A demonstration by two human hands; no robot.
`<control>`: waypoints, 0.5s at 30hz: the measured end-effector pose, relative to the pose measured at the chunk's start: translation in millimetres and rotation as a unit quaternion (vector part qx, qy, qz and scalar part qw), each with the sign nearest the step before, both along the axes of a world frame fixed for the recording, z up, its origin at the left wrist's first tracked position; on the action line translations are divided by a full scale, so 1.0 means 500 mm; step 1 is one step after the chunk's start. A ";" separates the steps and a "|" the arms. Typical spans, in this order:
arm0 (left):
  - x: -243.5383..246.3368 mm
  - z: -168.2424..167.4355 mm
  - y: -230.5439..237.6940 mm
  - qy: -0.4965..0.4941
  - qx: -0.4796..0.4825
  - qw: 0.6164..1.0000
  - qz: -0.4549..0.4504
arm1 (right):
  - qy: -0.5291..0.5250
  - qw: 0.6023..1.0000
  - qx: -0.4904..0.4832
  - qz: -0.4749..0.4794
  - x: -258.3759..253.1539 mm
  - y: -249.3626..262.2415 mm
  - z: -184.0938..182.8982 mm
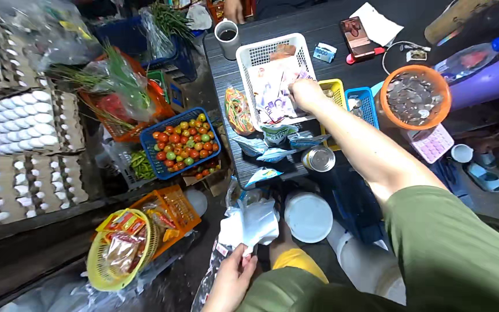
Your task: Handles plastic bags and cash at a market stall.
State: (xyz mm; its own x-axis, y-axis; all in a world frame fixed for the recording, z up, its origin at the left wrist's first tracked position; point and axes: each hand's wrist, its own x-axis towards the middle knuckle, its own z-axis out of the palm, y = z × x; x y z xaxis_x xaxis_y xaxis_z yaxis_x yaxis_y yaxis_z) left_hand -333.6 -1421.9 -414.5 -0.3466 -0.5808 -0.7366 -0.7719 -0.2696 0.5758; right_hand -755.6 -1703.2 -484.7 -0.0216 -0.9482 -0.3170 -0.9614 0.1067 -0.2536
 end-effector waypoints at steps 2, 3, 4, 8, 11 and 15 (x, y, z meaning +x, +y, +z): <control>-0.001 0.010 -0.011 0.016 0.027 0.999 0.032 | -0.045 0.997 -0.036 -0.044 -0.012 0.005 0.030; -0.002 0.014 -0.017 0.036 0.050 0.996 0.062 | -0.066 0.993 -0.063 -0.069 -0.017 0.016 0.059; -0.002 0.018 -0.023 0.063 0.081 0.990 0.093 | -0.084 0.988 -0.095 -0.092 -0.023 0.031 0.091; -0.013 0.036 -0.043 0.154 0.144 0.966 0.152 | -0.093 0.933 -0.332 -0.103 -0.041 0.142 0.193; -0.029 0.050 -0.051 0.185 0.152 0.958 0.159 | -0.074 0.894 -0.439 -0.048 -0.017 0.254 0.280; -0.055 0.067 -0.064 0.243 0.134 0.947 0.164 | -0.116 0.960 -0.234 0.099 0.079 0.443 0.382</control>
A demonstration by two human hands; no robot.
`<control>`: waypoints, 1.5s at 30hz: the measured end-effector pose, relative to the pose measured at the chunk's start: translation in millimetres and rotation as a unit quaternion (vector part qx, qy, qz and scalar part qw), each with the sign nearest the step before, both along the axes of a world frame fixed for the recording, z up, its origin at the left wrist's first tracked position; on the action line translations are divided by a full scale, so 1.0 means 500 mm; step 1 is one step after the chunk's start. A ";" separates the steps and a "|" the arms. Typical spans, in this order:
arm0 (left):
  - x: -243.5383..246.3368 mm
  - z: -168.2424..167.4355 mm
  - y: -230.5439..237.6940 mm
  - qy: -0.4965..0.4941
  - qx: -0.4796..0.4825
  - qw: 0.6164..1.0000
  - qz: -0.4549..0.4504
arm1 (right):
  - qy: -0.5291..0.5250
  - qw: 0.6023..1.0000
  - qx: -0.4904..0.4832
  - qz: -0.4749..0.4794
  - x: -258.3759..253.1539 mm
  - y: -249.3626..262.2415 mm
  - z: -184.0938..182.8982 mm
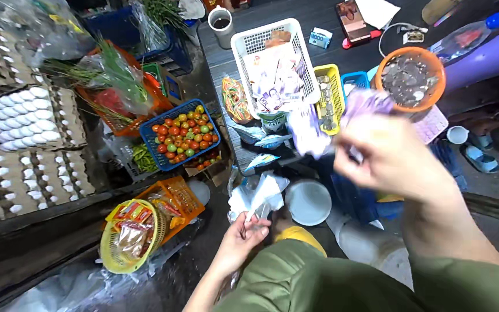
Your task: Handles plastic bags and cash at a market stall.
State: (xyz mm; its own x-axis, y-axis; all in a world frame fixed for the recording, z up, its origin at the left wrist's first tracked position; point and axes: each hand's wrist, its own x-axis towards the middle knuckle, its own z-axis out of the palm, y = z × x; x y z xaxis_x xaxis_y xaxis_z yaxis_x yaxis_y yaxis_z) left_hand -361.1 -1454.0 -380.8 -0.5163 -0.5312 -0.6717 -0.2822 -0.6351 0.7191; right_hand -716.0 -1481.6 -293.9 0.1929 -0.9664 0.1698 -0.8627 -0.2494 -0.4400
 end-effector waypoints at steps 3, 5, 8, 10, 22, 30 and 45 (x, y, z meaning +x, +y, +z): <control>-0.029 -0.001 -0.014 0.003 -0.024 0.999 -0.046 | -0.079 0.949 0.262 0.156 0.088 0.094 -0.034; -0.054 -0.007 -0.022 0.012 -0.039 0.993 -0.107 | -0.123 0.902 0.358 0.206 0.138 0.119 -0.076; -0.094 -0.008 -0.018 0.044 -0.055 0.977 -0.200 | -0.183 0.916 0.341 0.107 0.179 0.145 -0.124; -0.119 -0.008 -0.009 0.045 -0.061 0.971 -0.229 | -0.246 0.896 0.370 -0.019 0.184 0.149 -0.136; -0.210 0.008 -0.003 0.054 0.056 0.988 -0.135 | -0.727 0.513 0.291 -0.350 0.144 0.232 -0.155; -0.236 0.022 -0.003 0.041 0.073 0.986 -0.142 | -0.411 0.860 0.079 -0.292 0.112 0.295 -0.138; -0.255 -0.001 0.013 0.125 0.027 0.972 -0.196 | -0.400 0.853 0.242 -0.233 0.183 0.282 -0.154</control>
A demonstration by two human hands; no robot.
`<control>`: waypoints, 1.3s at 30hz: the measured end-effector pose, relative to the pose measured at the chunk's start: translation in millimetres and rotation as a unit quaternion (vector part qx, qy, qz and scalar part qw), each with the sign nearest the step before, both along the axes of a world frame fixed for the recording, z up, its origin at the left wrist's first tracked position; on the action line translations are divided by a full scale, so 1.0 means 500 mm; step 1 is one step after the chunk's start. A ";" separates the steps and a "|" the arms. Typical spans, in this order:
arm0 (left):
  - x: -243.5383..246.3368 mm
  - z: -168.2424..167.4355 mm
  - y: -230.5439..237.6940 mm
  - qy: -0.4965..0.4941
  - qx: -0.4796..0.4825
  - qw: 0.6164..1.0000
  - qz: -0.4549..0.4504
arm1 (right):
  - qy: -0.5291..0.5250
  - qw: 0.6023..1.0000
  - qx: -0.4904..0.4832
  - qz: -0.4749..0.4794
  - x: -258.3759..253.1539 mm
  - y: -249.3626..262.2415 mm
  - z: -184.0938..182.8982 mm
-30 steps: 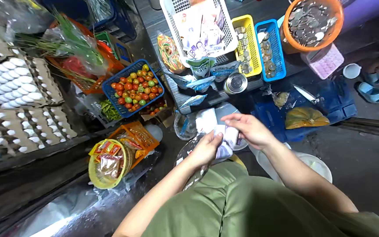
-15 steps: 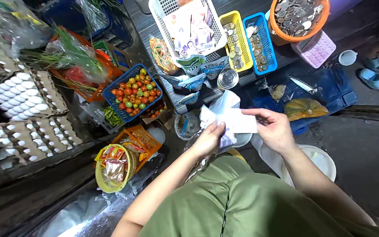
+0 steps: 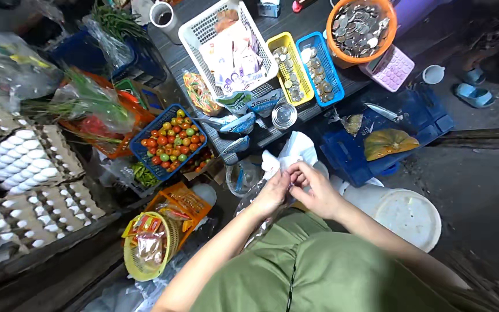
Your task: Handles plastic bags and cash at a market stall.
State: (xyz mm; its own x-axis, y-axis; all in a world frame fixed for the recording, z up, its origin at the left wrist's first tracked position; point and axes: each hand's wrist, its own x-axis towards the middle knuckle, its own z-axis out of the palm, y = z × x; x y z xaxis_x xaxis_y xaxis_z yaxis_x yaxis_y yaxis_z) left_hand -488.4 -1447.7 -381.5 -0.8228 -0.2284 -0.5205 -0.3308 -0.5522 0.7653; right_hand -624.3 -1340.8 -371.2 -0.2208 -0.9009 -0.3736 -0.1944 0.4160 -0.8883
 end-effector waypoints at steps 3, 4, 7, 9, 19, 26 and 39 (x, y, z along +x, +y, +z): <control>-0.010 -0.002 -0.007 -0.094 0.048 0.992 0.065 | -0.181 0.978 0.061 0.087 -0.070 -0.016 0.026; -0.011 0.000 -0.011 -0.122 0.055 0.988 0.075 | -0.204 0.971 0.078 0.094 -0.106 -0.026 0.025; -0.008 -0.001 -0.015 -0.136 0.078 0.984 0.079 | -0.047 0.993 0.110 -0.003 -0.224 -0.078 -0.025; -0.002 -0.005 -0.012 -0.136 0.082 0.985 0.069 | 0.139 0.978 0.135 -0.079 -0.303 -0.129 -0.097; 0.033 -0.020 -0.022 -0.158 0.078 0.981 0.080 | 0.382 0.896 0.212 0.083 -0.439 -0.294 -0.249; 0.043 -0.021 -0.033 -0.146 0.091 0.981 0.087 | 0.200 0.964 0.119 -0.126 -0.454 -0.249 -0.215; 0.044 -0.011 -0.040 -0.163 0.072 0.982 0.062 | 0.123 0.965 0.026 -0.232 -0.538 -0.274 -0.083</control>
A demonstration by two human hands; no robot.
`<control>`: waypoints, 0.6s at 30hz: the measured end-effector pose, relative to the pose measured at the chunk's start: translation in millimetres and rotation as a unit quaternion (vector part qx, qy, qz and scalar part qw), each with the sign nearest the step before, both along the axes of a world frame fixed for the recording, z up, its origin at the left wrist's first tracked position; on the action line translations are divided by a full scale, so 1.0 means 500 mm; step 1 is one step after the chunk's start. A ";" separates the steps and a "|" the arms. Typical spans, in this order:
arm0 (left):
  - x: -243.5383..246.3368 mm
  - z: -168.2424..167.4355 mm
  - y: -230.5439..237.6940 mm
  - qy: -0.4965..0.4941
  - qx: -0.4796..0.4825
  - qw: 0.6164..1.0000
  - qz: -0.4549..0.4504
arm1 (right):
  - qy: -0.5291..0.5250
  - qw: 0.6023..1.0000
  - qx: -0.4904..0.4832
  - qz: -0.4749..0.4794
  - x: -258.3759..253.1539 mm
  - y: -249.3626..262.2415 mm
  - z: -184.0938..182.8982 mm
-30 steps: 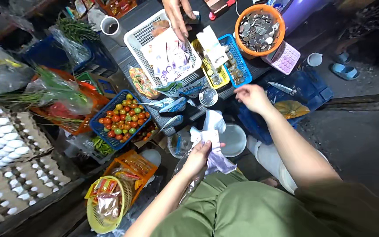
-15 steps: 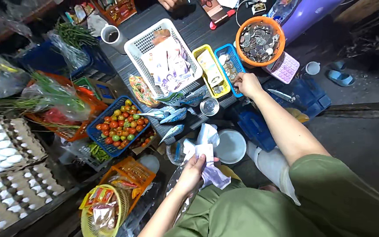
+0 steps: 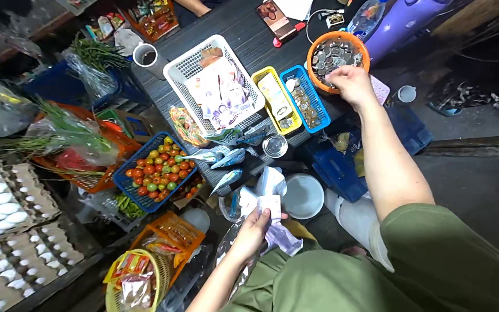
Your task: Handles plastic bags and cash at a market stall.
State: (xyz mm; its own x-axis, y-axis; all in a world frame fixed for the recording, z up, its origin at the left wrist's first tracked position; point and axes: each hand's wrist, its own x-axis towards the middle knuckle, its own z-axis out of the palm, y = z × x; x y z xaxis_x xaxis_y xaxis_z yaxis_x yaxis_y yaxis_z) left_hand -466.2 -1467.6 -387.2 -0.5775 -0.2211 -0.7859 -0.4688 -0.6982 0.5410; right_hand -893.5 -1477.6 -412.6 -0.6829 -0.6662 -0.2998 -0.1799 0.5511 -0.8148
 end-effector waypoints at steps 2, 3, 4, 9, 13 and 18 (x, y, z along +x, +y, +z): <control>0.002 -0.003 0.000 0.000 0.005 1.000 0.001 | 0.020 0.982 0.073 0.172 0.030 -0.021 -0.016; 0.003 -0.005 0.001 0.002 0.006 1.000 0.002 | 0.036 0.965 0.106 0.238 0.053 -0.031 -0.037; 0.003 -0.007 0.000 0.004 0.005 1.000 0.003 | 0.057 0.947 0.149 0.280 0.080 -0.041 -0.058; 0.011 -0.009 0.001 0.002 0.004 1.000 -0.004 | 0.155 0.881 0.345 0.285 0.194 -0.093 -0.101; 0.017 -0.009 0.004 -0.003 -0.003 1.000 -0.011 | 0.198 0.856 0.390 0.275 0.222 -0.128 -0.095; 0.020 -0.010 0.009 0.007 0.000 1.000 -0.001 | 0.242 0.824 0.368 0.356 0.230 -0.136 -0.101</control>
